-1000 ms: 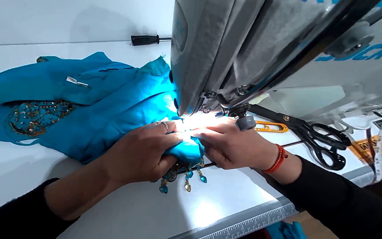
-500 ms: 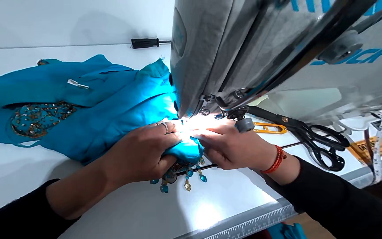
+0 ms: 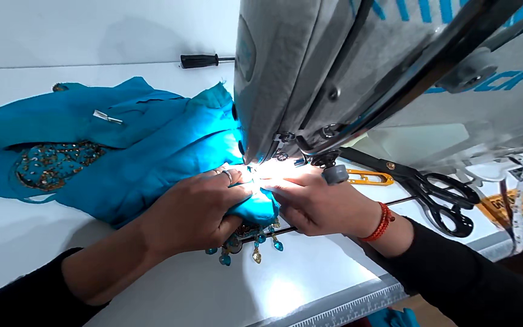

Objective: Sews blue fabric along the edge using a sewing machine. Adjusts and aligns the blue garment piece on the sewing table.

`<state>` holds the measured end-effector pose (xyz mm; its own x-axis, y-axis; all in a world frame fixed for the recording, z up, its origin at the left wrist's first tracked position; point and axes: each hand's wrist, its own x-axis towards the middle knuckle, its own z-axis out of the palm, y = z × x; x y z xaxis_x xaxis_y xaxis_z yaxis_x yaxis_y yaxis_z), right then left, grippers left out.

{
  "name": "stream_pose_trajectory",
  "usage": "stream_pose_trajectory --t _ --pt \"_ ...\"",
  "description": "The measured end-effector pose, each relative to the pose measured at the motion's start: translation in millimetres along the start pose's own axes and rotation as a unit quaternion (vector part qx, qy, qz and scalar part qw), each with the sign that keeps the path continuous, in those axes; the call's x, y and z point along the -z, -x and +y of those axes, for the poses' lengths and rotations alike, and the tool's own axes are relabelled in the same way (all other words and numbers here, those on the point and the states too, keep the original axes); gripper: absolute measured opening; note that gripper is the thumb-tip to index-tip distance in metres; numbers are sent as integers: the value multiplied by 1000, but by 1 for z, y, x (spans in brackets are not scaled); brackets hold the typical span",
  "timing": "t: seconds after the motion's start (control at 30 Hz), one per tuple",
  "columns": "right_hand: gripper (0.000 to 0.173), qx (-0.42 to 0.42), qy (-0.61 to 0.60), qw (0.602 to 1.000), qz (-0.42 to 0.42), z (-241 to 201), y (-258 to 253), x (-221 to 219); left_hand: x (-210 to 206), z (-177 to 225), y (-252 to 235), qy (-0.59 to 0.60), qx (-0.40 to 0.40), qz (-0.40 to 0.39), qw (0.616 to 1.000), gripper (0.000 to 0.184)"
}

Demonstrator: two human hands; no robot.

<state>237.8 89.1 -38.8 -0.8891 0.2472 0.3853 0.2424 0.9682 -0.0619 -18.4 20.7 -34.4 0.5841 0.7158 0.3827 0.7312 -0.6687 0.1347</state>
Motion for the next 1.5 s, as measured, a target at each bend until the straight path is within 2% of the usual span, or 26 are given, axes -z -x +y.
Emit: stream_pose_trajectory --t 1.0,1.5 --pt "38 -3 -14 1000 5 2 2 0 0 -2 0 -2 4 -3 1000 40" --pt "39 -5 0 1000 7 2 2 -1 0 -12 -2 35 -5 25 999 32"
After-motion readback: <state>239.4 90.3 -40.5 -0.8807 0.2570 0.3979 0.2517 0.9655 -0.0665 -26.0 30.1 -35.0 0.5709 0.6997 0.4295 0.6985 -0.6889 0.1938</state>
